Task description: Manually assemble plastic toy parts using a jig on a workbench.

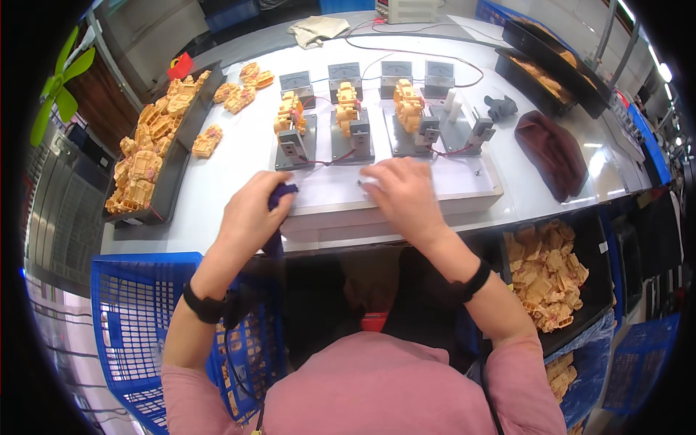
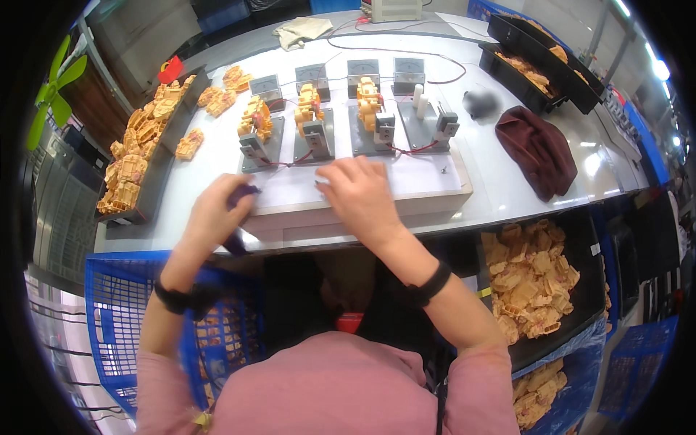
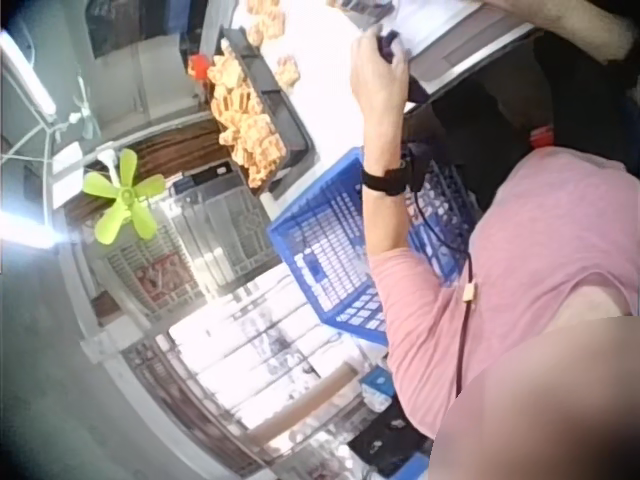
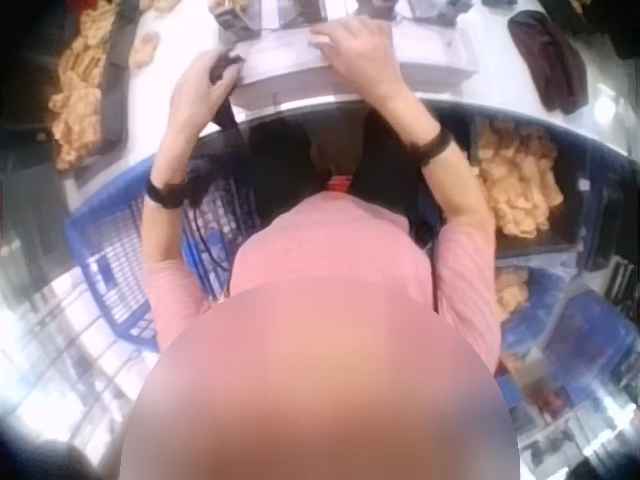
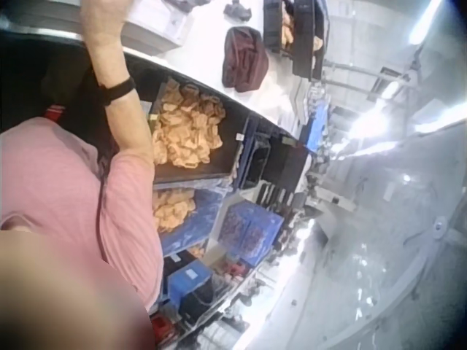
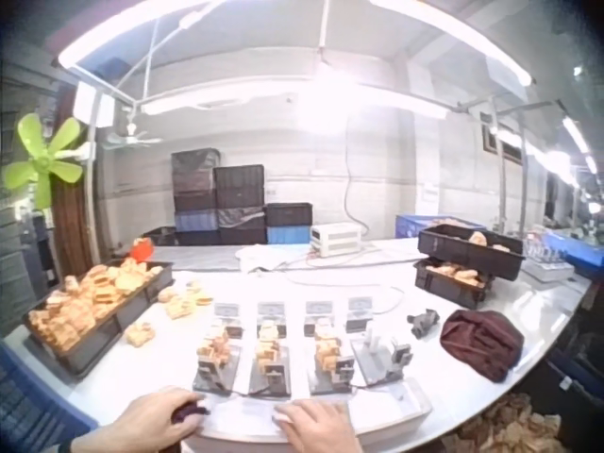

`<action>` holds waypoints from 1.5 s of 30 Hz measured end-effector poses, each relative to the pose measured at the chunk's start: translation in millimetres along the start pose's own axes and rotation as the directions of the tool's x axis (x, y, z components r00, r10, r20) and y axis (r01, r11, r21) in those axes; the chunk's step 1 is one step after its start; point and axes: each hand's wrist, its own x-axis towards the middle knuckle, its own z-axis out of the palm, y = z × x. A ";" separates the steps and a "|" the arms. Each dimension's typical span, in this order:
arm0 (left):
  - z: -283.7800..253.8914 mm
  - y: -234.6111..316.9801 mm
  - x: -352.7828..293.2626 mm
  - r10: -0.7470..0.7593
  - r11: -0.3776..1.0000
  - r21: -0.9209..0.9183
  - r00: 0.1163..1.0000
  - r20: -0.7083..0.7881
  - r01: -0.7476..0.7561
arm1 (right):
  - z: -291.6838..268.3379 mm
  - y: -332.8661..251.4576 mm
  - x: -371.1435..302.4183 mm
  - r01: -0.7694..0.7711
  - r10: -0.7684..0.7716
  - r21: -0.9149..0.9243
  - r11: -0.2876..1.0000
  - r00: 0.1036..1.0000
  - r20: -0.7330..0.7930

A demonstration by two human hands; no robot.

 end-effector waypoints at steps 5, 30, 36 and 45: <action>-30.8 6.5 -22.2 -0.294 0.687 -0.654 0.944 0.147 0.316 | -50.3 46.0 -11.3 -0.084 0.085 -0.091 0.992 0.996 0.001; 1.5 51.0 -22.1 -0.189 0.250 -0.964 0.981 0.045 0.092 | -45.0 49.8 -21.5 -0.217 0.226 -0.072 0.973 0.964 0.143; 0.8 50.7 -24.9 -0.217 0.287 -0.953 0.976 0.030 0.093 | -43.2 50.6 -18.5 -0.204 0.211 -0.076 0.976 0.971 0.112; 1.6 51.5 -27.1 -0.210 0.210 -0.975 0.977 0.025 0.070 | -49.1 48.4 -10.1 -0.291 0.290 -0.017 0.957 0.947 0.138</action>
